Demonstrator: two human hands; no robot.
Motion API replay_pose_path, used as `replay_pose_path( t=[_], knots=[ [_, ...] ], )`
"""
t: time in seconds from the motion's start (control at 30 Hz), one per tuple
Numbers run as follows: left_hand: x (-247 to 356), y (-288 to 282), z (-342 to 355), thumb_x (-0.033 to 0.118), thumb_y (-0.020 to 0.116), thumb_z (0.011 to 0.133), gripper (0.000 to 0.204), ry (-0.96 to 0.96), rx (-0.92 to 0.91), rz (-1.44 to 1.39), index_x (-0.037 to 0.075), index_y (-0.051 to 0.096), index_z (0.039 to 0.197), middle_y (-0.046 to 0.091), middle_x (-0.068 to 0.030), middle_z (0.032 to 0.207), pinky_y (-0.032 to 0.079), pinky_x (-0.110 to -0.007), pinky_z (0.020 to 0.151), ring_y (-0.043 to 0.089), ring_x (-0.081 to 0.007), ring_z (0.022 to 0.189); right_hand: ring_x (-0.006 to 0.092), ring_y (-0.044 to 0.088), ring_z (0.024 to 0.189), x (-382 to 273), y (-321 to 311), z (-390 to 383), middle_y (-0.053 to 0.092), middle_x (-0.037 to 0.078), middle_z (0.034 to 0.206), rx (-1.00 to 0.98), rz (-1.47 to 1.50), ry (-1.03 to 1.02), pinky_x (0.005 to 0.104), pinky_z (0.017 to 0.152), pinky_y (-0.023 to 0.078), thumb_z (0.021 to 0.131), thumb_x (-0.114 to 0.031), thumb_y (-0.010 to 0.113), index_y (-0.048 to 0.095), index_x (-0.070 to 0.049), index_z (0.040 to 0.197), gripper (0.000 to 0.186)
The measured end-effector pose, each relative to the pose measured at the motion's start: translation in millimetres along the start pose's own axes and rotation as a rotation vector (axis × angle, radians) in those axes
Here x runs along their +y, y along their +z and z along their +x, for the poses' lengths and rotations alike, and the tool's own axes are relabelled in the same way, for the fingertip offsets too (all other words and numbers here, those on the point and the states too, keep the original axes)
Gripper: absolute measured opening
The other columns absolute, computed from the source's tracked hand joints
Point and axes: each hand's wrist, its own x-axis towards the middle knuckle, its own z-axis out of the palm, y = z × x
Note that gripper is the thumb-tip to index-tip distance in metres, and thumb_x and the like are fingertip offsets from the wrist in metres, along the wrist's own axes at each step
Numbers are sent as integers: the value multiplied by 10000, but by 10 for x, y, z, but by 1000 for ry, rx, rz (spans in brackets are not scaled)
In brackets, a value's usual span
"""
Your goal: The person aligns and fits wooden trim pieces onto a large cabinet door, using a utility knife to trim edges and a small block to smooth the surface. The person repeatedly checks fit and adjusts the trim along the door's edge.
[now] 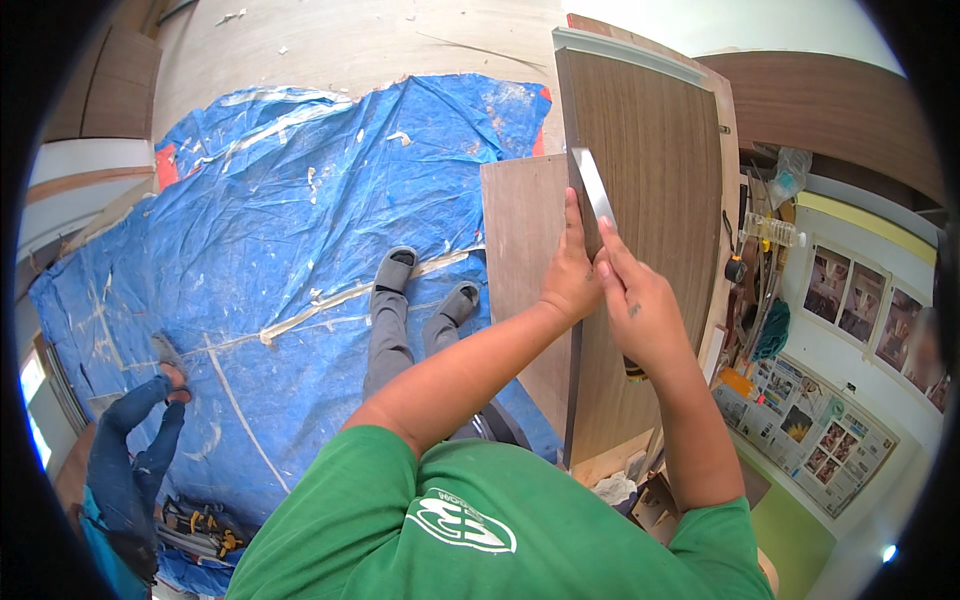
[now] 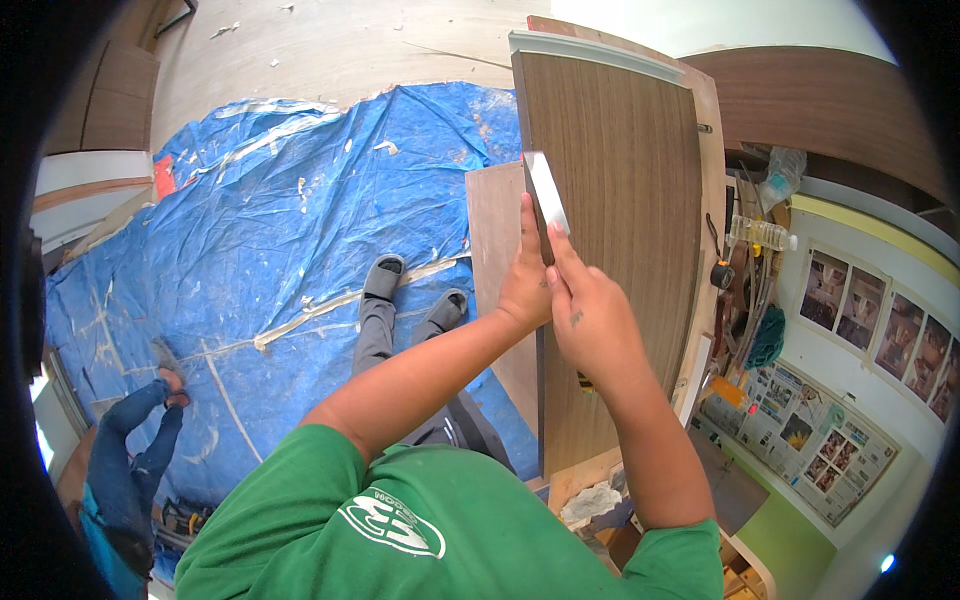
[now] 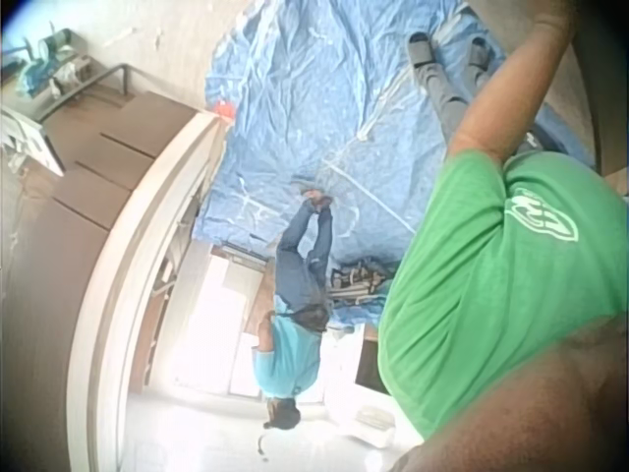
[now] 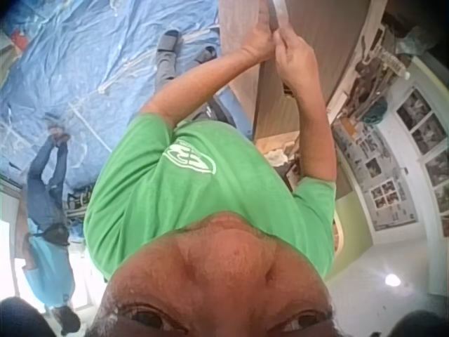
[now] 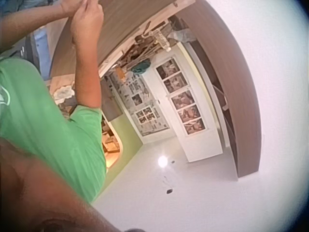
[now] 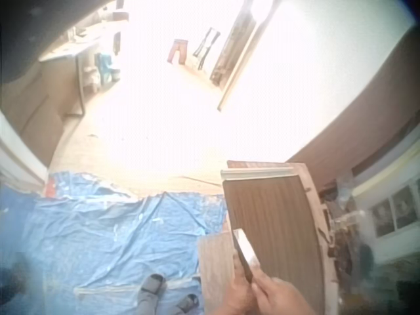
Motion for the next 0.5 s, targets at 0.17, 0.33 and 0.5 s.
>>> replay_pose_path(
  t=[0.17,0.33,0.5],
  knots=[
    [13,8,-5,224,642,996,1119,-9,0,23,232,-253,1667,459,-347,1527,507,-542,1045,567,-537,1313,342,696,913,-167,-109,187,691,228,996,-28,9,89,348,930,525,1077,-146,544,508,-116,1577,502],
    [49,-4,-15,238,634,1000,1105,-7,19,5,256,-244,1671,453,-342,1532,514,-542,1037,571,-542,1303,460,677,879,-55,-30,29,669,291,890,32,50,-24,495,820,528,1065,-203,563,528,-138,1560,500],
    [28,-9,-18,236,622,1006,1090,-57,-18,-22,260,-240,1672,412,-343,1576,508,-552,1047,568,-545,1305,447,690,893,-105,-91,119,680,281,903,15,76,27,483,830,532,1063,-188,563,526,-138,1563,504]
  ],
)
